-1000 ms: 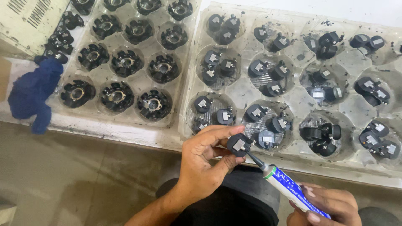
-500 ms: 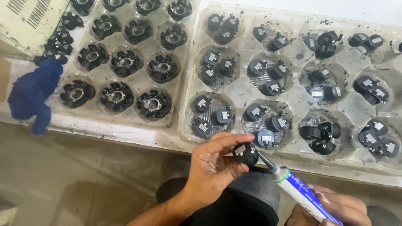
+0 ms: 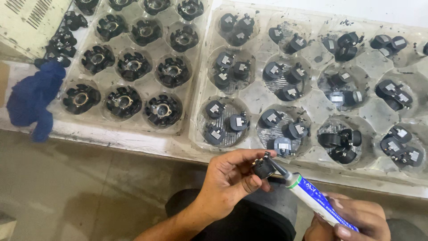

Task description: The person picks small black plastic components one at a time from molded trays and applies adhesive from a tube onto each component, then places it back into the tray. They occasionally wipe the tube with a blue cloth and continue treating more components across the trays.

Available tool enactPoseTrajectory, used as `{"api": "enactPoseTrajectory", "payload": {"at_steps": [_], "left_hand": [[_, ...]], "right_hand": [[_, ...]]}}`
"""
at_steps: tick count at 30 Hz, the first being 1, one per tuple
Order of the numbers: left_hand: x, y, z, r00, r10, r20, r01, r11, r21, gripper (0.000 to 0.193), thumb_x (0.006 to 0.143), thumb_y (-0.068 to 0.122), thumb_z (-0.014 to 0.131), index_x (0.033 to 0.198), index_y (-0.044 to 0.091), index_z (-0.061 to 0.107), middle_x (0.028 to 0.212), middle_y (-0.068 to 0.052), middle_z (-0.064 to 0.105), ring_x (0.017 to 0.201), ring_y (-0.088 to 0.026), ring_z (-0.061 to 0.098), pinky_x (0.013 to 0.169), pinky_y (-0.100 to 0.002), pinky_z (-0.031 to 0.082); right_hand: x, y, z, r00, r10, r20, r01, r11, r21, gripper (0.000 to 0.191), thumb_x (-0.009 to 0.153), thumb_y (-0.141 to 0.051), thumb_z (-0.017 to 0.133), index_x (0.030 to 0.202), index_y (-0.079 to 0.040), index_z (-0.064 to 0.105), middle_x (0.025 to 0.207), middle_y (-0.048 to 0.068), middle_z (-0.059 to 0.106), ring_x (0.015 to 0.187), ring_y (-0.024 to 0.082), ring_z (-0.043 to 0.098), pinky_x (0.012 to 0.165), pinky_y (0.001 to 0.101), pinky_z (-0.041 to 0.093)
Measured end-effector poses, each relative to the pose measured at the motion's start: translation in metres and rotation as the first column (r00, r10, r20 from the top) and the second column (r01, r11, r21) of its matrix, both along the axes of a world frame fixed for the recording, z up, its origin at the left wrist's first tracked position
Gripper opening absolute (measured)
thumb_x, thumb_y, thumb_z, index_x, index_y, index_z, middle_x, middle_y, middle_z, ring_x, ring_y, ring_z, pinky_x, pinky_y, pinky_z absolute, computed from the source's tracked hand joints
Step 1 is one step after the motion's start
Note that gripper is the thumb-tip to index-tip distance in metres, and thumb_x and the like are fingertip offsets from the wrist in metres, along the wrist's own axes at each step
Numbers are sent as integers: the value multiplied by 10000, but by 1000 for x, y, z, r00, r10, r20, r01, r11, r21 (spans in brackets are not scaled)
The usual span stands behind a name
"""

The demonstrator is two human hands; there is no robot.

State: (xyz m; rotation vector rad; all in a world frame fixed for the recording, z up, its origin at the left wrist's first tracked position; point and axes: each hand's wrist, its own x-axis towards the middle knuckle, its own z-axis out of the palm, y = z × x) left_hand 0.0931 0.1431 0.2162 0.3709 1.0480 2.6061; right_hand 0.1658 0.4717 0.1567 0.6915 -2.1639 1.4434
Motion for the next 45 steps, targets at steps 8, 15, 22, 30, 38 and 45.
{"api": "enactPoseTrajectory", "payload": {"at_steps": [8,15,22,30,38,45], "left_hand": [[0,-2,-4,1000,-11,8,11,1000,-10,446,1009,91,715,1422,-16,585,1431,-169,650,964,-191,707,913,-341,603],[0,-3,-4,997,-57,60,52,995,80,475,1010,174,729,1420,-14,577,1346,-157,680,909,-179,675,915,-412,625],[-1,-5,0,989,-109,98,93,984,155,494,1030,214,733,1432,-41,605,1203,-166,703,897,-178,666,908,-420,625],[-46,-6,39,973,-5,-231,-59,961,-271,448,880,-117,755,1299,4,651,1227,-83,703,1113,-177,708,964,-366,632],[-284,44,81,554,-123,-823,-680,503,-533,454,732,59,900,1146,81,714,1093,-40,784,975,-146,773,780,-288,650],[-384,72,94,85,-722,-686,-900,241,-365,354,742,57,846,1072,123,737,935,-60,730,845,-262,709,677,-427,547]], "right_hand": [[2,-16,15,991,-103,-86,115,982,146,185,953,-155,680,1109,-163,581,1118,123,617,1089,351,722,969,464,662],[-1,-15,19,994,-91,-54,98,984,150,237,915,-125,682,1130,-172,597,1118,105,641,1099,309,727,952,434,665],[-5,-5,30,993,-49,-108,83,939,334,302,871,-197,783,1109,-164,601,1121,145,667,1095,341,720,921,426,651],[6,-5,14,972,-186,-144,159,971,-180,233,1002,-170,631,1218,-142,549,1104,145,649,996,247,749,918,404,700],[17,10,21,913,-406,-28,388,889,-242,306,870,-26,711,1078,-46,488,1013,224,631,859,355,724,718,369,671],[34,10,-17,866,-485,-122,444,857,-262,425,895,17,776,1146,-175,491,1064,132,672,938,288,758,848,373,689]]}}
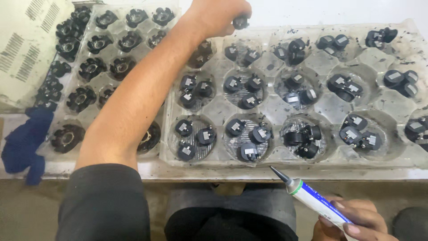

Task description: The person picks small black plastic components one at a time from molded trays and applies adhesive from a tube onto each component, then places it back into the tray. They occasionally wipe the tube with a blue cloth and continue treating more components across the trays.

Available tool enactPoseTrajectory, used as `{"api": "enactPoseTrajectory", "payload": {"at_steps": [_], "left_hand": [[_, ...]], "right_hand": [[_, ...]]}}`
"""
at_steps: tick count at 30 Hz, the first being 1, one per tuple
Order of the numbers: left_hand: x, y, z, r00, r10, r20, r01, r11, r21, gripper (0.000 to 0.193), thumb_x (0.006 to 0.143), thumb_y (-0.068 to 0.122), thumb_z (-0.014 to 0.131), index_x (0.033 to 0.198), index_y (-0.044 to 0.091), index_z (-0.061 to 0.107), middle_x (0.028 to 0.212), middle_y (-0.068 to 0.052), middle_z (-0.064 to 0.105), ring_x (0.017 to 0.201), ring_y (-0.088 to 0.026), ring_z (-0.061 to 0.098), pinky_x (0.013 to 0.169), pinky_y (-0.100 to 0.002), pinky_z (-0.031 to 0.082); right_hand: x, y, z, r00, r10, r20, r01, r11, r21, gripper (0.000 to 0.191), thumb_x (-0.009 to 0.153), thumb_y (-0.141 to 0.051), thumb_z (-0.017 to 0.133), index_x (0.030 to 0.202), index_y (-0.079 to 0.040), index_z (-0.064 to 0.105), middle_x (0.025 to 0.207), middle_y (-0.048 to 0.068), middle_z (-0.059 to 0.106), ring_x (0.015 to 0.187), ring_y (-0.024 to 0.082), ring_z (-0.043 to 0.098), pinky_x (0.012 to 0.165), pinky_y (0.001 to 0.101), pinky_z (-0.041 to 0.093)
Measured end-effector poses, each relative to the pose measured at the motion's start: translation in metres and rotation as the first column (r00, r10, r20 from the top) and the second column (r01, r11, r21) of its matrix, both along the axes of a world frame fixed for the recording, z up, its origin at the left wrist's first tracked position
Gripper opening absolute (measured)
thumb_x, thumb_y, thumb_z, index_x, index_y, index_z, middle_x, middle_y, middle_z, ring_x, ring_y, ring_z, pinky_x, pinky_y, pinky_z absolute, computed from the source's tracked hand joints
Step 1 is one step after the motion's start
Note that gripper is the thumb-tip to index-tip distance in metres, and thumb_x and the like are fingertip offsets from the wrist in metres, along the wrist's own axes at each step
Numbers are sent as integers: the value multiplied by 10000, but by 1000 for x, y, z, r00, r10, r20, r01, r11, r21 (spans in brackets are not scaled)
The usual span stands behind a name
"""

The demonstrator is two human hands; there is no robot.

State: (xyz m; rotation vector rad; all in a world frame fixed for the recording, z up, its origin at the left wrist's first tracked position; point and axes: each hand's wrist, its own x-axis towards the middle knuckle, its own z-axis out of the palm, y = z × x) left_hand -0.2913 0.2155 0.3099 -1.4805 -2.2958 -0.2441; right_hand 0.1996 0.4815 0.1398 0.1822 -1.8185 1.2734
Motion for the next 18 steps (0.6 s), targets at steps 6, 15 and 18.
{"api": "enactPoseTrajectory", "payload": {"at_steps": [6,15,18], "left_hand": [[-10,28,2,978,-92,-184,70,990,-122,251,629,51,832,774,250,785,833,-32,688,828,-258,699,617,-423,537],[-13,41,-5,957,-117,-264,25,944,-328,337,645,27,784,867,279,804,794,-44,700,765,-295,700,628,-442,554],[-16,39,-14,969,-103,-224,31,952,-306,383,631,11,776,905,275,815,817,-53,725,781,-303,709,661,-444,565]], "right_hand": [[-8,13,-14,1000,-17,5,17,996,-90,374,925,-12,776,1142,-182,523,1047,117,690,932,268,761,860,368,688],[-17,21,-30,994,-65,88,65,998,-3,476,792,53,792,1117,-160,517,1027,121,693,922,228,747,756,254,647],[-8,50,-79,994,-65,86,60,996,63,399,828,13,762,1130,-91,522,1012,140,700,940,221,740,786,254,625]]}}
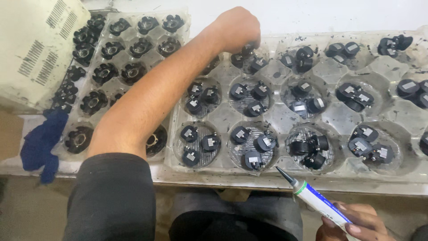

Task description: The person picks small black plastic components one at a time from molded trays and applies adhesive from a tube onto each component, then places it back into the tray. They occasionally wipe the tube with a blue cloth and continue treating more components across the trays.

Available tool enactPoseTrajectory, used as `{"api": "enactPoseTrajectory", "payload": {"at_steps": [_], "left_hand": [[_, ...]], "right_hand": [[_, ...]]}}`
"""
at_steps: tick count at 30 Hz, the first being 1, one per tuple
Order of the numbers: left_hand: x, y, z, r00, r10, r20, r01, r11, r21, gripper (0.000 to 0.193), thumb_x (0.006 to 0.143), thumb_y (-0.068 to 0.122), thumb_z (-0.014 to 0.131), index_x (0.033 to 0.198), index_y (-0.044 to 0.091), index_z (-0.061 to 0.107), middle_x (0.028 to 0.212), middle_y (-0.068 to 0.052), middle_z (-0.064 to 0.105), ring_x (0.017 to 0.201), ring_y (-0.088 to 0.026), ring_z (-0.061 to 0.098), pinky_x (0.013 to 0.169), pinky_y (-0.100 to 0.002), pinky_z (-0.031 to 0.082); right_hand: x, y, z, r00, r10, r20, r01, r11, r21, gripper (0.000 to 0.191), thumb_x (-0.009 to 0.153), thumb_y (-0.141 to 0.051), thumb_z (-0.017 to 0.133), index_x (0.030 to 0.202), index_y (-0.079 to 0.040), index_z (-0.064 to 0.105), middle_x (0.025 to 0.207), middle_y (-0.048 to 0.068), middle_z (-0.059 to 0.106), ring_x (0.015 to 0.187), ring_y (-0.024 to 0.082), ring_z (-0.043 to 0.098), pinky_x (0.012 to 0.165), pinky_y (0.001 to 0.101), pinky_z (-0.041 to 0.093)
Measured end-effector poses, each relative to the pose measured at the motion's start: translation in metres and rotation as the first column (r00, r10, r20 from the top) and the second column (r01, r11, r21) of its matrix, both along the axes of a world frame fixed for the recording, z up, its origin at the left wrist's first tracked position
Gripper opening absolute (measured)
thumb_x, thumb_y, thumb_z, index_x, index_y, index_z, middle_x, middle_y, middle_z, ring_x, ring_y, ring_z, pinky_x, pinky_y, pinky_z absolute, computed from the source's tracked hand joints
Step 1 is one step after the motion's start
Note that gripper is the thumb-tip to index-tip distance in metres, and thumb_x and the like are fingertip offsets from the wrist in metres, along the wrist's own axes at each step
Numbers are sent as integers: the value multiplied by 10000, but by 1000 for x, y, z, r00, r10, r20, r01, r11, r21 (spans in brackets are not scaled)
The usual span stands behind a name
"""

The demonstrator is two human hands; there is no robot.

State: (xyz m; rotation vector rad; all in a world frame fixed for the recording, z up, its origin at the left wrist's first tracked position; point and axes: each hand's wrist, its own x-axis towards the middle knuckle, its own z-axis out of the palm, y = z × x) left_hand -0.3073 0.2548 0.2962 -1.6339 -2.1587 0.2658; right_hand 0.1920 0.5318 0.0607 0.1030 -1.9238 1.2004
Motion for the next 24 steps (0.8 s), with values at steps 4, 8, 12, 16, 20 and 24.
{"api": "enactPoseTrajectory", "payload": {"at_steps": [4,8,12,16,20,24], "left_hand": [[-4,0,-4,1000,16,-16,-16,999,-52,349,646,10,760,884,262,804,815,-71,734,782,-313,709,661,-449,566],[-6,1,-7,997,29,-77,-35,996,-76,241,682,30,752,802,237,783,788,-84,729,784,-322,708,656,-453,568],[-8,2,-11,990,68,-126,-78,994,-72,129,727,65,743,745,191,766,771,-99,722,758,-329,713,644,-452,574],[-4,0,-6,992,49,-116,-44,998,40,196,704,25,759,813,187,770,800,-102,730,784,-332,712,669,-452,571],[11,2,10,997,-74,-7,73,954,289,332,536,62,821,852,149,767,812,-98,738,778,-333,715,685,-473,562],[42,25,12,956,-3,293,-74,966,249,345,491,49,829,803,170,746,801,-79,734,777,-314,706,661,-449,548]], "right_hand": [[8,75,-43,775,368,514,74,755,-652,305,865,-71,646,1129,76,611,970,216,744,945,259,743,844,292,605],[2,95,-49,680,482,553,102,684,-722,393,831,-103,590,1117,157,661,946,257,779,952,283,761,885,315,602],[-11,35,-26,941,188,281,-125,965,-229,326,856,-36,704,1156,-24,576,1009,185,720,961,246,744,885,290,624],[-18,-14,5,1000,10,3,-10,995,97,507,800,46,794,1162,-168,510,1052,145,679,941,242,731,866,291,639],[-20,-10,9,999,-10,46,8,999,39,453,858,43,778,1169,-157,516,1074,149,681,987,236,734,877,273,625],[-22,4,-6,994,35,99,-38,999,35,444,884,49,770,1212,-143,541,1127,149,693,1027,236,730,956,289,616]]}}
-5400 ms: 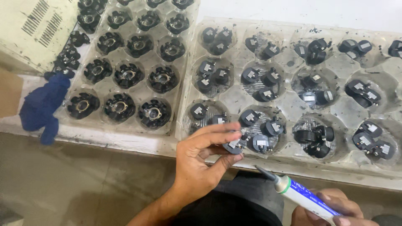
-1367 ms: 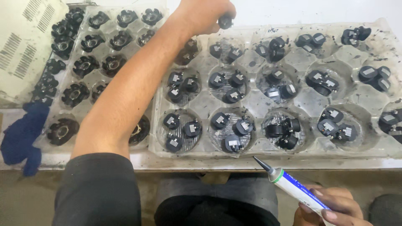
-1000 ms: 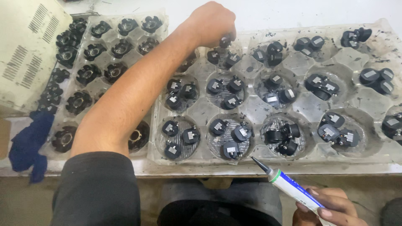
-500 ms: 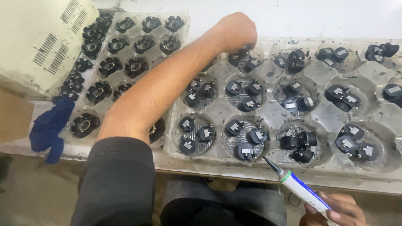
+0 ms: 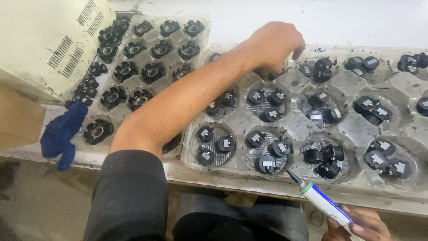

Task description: The person picks small black plastic components one at a time from molded trays and applies adhesive from a tube onto each component, then places it back into the tray. They occasionally wipe the tube with a blue cloth and continue treating more components across the trays.

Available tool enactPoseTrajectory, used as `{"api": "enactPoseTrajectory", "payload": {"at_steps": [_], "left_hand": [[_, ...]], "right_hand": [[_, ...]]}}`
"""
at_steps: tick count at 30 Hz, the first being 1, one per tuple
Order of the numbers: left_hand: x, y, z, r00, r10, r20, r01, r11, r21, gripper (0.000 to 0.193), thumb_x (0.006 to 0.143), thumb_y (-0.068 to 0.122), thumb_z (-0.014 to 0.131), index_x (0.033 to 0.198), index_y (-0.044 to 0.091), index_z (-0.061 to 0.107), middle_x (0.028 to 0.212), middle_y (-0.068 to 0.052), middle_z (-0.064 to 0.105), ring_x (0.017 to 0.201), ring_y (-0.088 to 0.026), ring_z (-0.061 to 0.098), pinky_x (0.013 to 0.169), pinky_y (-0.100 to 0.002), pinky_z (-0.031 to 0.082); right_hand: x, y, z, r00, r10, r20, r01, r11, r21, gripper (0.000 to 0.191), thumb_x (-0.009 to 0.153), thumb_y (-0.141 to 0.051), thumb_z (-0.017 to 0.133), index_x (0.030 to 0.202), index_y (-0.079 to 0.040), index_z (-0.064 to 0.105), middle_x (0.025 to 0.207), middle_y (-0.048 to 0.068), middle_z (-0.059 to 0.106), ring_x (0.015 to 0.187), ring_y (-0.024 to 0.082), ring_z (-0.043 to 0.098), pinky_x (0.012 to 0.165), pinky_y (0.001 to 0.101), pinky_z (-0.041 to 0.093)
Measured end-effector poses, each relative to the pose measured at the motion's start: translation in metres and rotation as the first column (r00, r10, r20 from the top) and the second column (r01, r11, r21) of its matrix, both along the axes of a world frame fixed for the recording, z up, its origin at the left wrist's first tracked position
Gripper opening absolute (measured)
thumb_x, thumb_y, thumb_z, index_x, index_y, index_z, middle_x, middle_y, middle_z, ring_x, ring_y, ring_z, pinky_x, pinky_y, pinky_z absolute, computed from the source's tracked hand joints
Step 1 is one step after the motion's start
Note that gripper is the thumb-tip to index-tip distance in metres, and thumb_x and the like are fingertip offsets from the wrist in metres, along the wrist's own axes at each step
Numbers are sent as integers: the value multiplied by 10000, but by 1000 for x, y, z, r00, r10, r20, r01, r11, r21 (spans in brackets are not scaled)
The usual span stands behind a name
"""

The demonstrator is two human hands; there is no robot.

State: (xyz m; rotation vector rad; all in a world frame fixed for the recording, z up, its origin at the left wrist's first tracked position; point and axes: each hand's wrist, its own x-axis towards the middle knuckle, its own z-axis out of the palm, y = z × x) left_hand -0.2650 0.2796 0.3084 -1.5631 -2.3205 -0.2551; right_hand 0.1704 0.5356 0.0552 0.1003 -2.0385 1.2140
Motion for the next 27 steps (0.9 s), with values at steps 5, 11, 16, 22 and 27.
{"api": "enactPoseTrajectory", "payload": {"at_steps": [5,11,16,22,27], "left_hand": [[21,22,-5,989,135,65,-122,977,-177,218,599,-5,753,726,168,713,779,-64,727,803,-296,712,695,-425,560],[15,24,-5,971,176,161,-129,954,-269,288,561,-43,734,739,174,669,793,-36,717,821,-277,706,686,-416,551],[16,27,-11,984,149,98,-121,962,-246,276,609,-6,758,801,164,656,814,-49,711,847,-290,700,723,-432,542],[45,-3,14,993,-7,-121,20,994,106,268,674,87,813,899,146,681,807,-86,702,814,-340,678,695,-483,520],[123,-51,37,983,2,186,-70,930,361,289,630,231,894,851,150,726,819,-63,698,779,-262,699,661,-423,541]], "right_hand": [[-4,-12,6,997,-12,-73,14,1000,20,451,850,23,788,1179,-146,530,1077,147,691,996,235,731,900,291,618],[1,-15,9,993,-64,-97,65,998,14,450,857,-5,806,1171,-150,517,1027,138,693,963,222,736,833,271,625],[9,26,-53,999,-32,-7,32,999,10,393,876,-6,785,1142,-144,531,1008,159,707,917,220,727,878,263,600],[21,87,-129,969,71,236,-14,972,-236,279,903,-85,711,1129,-28,558,907,157,664,796,171,651,778,237,524],[31,113,-142,873,303,381,-30,814,-580,335,942,-177,653,1147,73,567,820,141,624,698,112,578,689,205,458]]}}
